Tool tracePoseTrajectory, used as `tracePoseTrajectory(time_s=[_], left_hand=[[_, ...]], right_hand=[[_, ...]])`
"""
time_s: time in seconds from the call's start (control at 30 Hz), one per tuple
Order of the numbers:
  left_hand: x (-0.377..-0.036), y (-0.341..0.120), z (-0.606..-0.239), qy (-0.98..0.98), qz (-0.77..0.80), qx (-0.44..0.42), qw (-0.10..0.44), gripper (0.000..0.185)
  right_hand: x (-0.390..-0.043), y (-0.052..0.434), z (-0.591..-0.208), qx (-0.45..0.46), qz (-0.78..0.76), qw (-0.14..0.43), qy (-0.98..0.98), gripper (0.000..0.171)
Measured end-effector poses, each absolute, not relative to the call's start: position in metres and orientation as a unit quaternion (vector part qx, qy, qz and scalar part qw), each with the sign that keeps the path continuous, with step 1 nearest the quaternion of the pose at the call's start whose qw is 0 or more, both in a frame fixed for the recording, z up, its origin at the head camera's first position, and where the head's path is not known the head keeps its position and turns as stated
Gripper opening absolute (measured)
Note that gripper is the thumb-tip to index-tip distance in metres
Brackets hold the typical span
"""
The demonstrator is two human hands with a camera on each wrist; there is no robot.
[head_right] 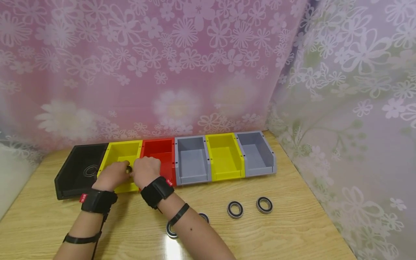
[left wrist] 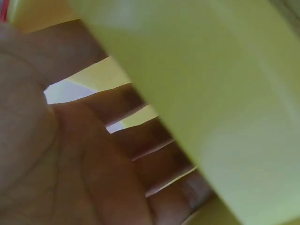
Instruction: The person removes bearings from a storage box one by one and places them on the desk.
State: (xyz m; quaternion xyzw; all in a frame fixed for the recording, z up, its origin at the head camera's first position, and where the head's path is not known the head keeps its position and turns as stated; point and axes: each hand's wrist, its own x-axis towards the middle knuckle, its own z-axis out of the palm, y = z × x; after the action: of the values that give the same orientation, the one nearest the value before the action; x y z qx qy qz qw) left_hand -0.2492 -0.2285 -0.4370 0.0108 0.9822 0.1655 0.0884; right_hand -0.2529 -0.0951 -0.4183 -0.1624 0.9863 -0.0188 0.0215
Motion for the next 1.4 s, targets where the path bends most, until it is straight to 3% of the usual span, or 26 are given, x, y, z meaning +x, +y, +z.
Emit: tracePoseTrajectory(time_s=[0.83,1.07,1.4], left_hand=[[-0.2492,-0.2223,-0.4425,0.989,0.140,-0.002,0.045,0.027],[-0.2486,-0.2231,-0.4413,0.987,0.153,-0.001,0.044,0.031],[-0.2444,-0.2276,-0.4336,0.985,0.172,-0.002,0.001,0.054]], right_hand=[[-0.2516,-0.0931,-0.4180,-0.161,-0.032,0.004,0.986,0.044],[-0.2516,-0.0936,-0.4185,-0.161,-0.028,0.016,0.986,0.041],[-0.2525,-0.0924,-0.4191,-0.165,-0.029,0.016,0.986,0.044]])
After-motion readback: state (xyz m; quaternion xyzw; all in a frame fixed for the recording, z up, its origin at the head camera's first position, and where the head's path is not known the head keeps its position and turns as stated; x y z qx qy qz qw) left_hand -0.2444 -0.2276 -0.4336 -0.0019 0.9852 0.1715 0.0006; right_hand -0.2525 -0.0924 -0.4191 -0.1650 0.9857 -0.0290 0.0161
